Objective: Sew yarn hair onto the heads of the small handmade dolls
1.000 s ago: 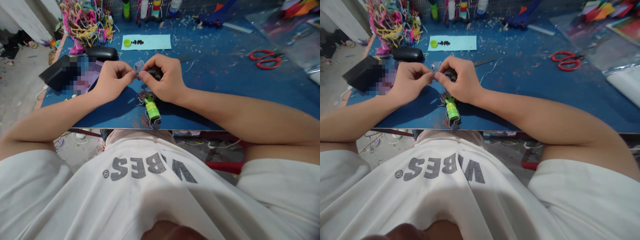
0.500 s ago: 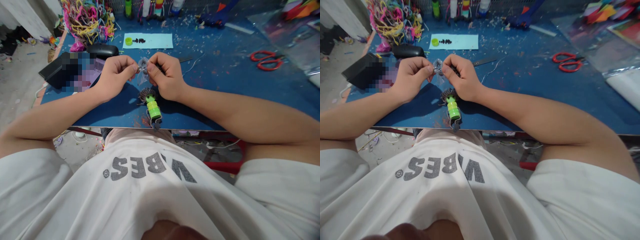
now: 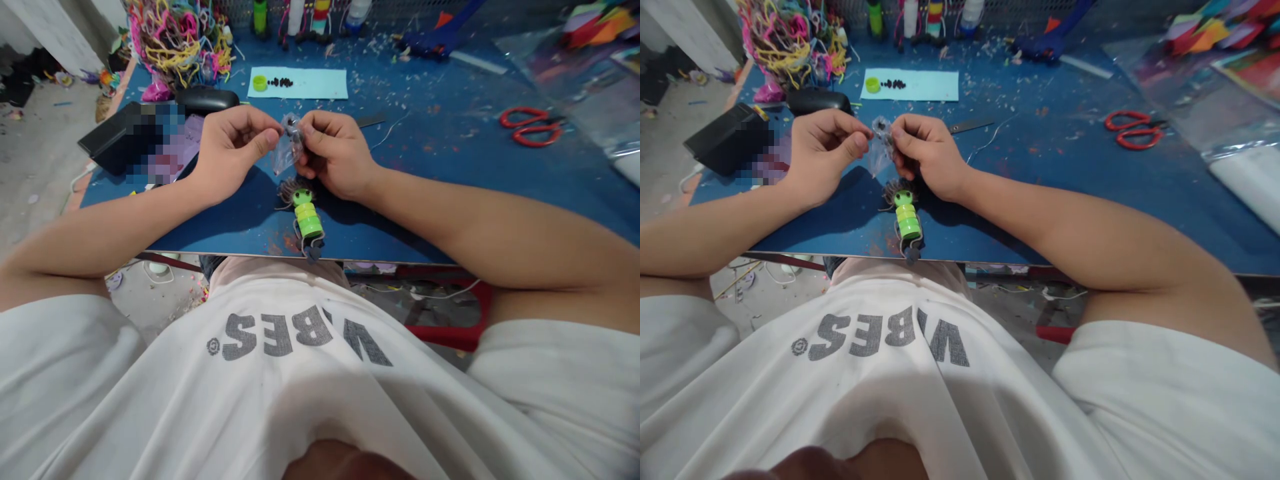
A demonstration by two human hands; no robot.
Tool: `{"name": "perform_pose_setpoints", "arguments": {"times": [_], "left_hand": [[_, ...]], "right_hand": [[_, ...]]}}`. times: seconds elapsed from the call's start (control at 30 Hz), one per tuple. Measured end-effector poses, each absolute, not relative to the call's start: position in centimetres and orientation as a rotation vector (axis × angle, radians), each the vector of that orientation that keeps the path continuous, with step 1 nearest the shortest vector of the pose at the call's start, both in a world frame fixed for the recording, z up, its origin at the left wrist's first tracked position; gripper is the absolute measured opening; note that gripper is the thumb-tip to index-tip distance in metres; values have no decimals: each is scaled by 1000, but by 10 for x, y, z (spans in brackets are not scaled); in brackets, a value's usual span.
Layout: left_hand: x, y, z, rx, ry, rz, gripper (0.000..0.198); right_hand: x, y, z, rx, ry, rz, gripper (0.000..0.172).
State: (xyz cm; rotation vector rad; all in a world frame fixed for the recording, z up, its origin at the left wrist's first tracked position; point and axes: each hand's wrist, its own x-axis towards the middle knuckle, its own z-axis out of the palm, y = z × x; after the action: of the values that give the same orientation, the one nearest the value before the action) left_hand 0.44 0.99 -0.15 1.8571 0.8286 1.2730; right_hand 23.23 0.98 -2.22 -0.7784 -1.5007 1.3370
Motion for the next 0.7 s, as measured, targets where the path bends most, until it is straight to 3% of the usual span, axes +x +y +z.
{"name": "perform_pose_setpoints", "arguments": {"times": [0.2, 0.37, 0.57, 0.7], "left_hand": [[0, 8, -3, 2052, 847, 1316, 56], [-4, 0, 3, 2217, 1038, 1136, 62], [-13, 16, -18, 2453, 760, 1124, 86], [-21, 37, -33, 2610, 637, 1212, 65]], "right_hand": [[232, 6, -16, -769, -1409, 1453, 69], [234, 8, -15, -714, -1375, 1532, 63], [237, 8, -13, -667, -1398, 1594, 63], [234, 4, -9, -697, -1472, 1594, 64]]}}
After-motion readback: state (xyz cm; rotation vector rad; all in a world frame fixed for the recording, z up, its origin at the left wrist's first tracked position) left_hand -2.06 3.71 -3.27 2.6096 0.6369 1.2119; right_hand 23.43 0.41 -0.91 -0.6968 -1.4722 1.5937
